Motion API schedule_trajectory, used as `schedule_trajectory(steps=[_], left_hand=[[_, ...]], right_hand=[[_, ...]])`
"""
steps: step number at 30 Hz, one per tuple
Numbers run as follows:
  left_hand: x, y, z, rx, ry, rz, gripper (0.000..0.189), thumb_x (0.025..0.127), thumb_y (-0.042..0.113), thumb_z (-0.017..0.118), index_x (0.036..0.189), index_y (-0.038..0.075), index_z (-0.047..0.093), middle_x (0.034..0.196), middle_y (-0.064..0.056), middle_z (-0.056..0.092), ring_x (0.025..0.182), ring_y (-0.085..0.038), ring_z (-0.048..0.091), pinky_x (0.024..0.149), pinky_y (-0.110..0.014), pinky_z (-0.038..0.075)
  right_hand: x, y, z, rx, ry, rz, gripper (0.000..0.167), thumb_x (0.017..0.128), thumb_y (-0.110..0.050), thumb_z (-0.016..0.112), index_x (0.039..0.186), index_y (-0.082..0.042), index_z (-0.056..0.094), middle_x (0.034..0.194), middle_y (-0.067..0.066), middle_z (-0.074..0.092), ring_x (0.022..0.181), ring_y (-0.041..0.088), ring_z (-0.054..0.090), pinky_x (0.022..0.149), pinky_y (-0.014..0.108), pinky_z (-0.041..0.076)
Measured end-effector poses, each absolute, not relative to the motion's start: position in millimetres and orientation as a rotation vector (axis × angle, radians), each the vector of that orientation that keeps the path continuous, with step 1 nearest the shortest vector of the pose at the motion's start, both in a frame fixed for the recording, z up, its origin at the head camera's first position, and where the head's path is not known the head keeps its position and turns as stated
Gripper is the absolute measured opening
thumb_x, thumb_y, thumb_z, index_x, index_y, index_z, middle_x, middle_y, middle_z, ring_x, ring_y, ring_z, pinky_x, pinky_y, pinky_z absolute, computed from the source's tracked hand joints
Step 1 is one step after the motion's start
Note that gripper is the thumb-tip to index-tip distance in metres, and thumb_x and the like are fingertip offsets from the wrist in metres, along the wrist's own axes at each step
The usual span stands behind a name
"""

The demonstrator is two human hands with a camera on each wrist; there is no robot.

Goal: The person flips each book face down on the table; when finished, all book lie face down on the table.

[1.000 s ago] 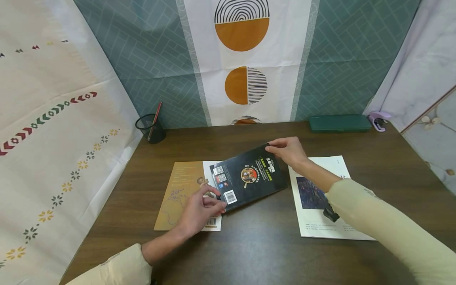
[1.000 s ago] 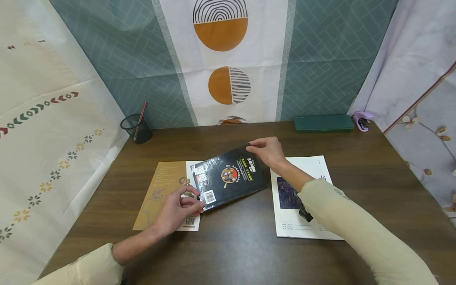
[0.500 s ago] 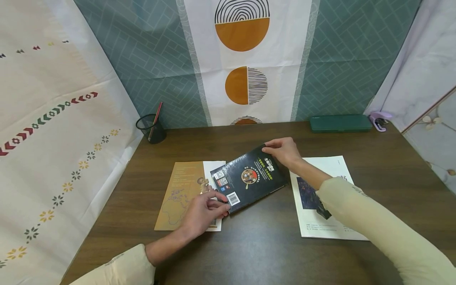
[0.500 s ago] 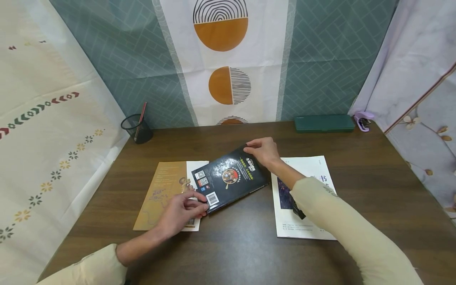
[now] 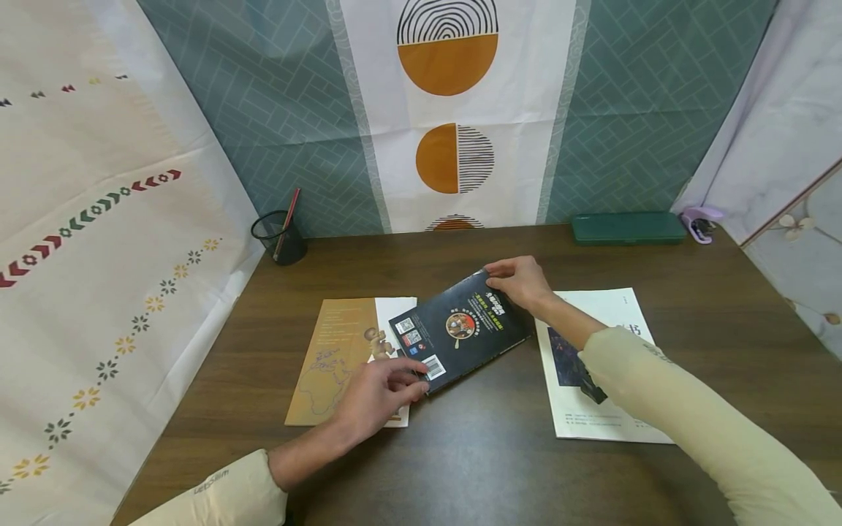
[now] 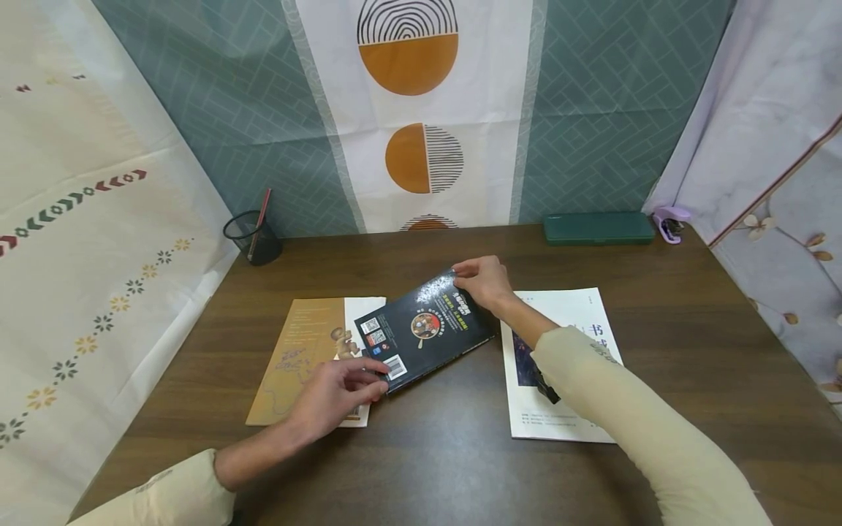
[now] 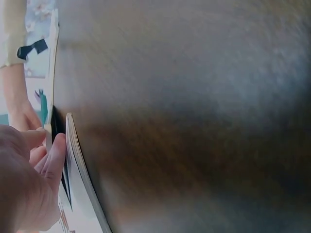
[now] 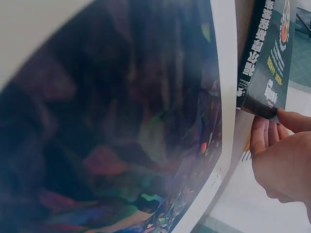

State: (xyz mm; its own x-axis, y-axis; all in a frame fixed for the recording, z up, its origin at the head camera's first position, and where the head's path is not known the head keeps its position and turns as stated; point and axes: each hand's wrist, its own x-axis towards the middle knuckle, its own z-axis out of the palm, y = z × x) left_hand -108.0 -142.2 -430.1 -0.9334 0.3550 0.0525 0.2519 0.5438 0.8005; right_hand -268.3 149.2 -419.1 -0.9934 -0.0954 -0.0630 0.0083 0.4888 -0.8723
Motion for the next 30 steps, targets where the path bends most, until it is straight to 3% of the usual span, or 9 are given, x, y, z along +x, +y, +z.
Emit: schedule_trajectory(steps=[6,20,26,30], left_hand=[[-107.3,-141.3,-427.3,0.628,2.763,1.218,0.022,0.094,0.016,0.084,0.116,0.013,0.083,0.093,0.005,0.081,0.075,0.001,0.073,0.064,-0.023,0.058],[-104.9,-140.8,-416.9,0.851,2.941,0.837,0.023,0.089,0.014,0.088,0.111,0.008,0.083,0.089,-0.002,0.080,0.074,-0.003,0.073,0.064,-0.019,0.056],[-117.7,-150.1,-405.9,0.863,2.940,0.879,0.023,0.091,0.011,0.086,0.113,0.004,0.082,0.102,-0.008,0.081,0.083,-0.013,0.078,0.074,-0.025,0.062],[-132.9,-160.0,-399.8,0.896,2.953,0.893,0.038,0.091,0.018,0.087,0.125,0.005,0.078,0.114,-0.008,0.080,0.089,-0.019,0.078,0.079,-0.034,0.062]], right_hand=[[-267.7,149.0,-423.7,-0.069,2.591,-1.503,0.039,0.104,-0.008,0.069,0.142,0.001,0.066,0.140,0.022,0.067,0.135,0.039,0.059,0.113,0.048,0.048],[-258.5,146.1,-423.8,-0.138,2.562,-1.497,0.048,0.106,-0.011,0.067,0.151,0.002,0.056,0.146,0.020,0.063,0.140,0.038,0.055,0.114,0.050,0.045],[-254.8,151.0,-422.7,-0.232,2.532,-1.425,0.070,0.103,-0.017,0.072,0.162,0.001,0.039,0.163,0.020,0.044,0.151,0.038,0.042,0.119,0.051,0.039],[-248.4,154.8,-423.4,-0.336,2.499,-1.354,0.093,0.099,-0.023,0.079,0.168,0.001,0.021,0.171,0.022,0.027,0.156,0.043,0.029,0.121,0.054,0.033]])
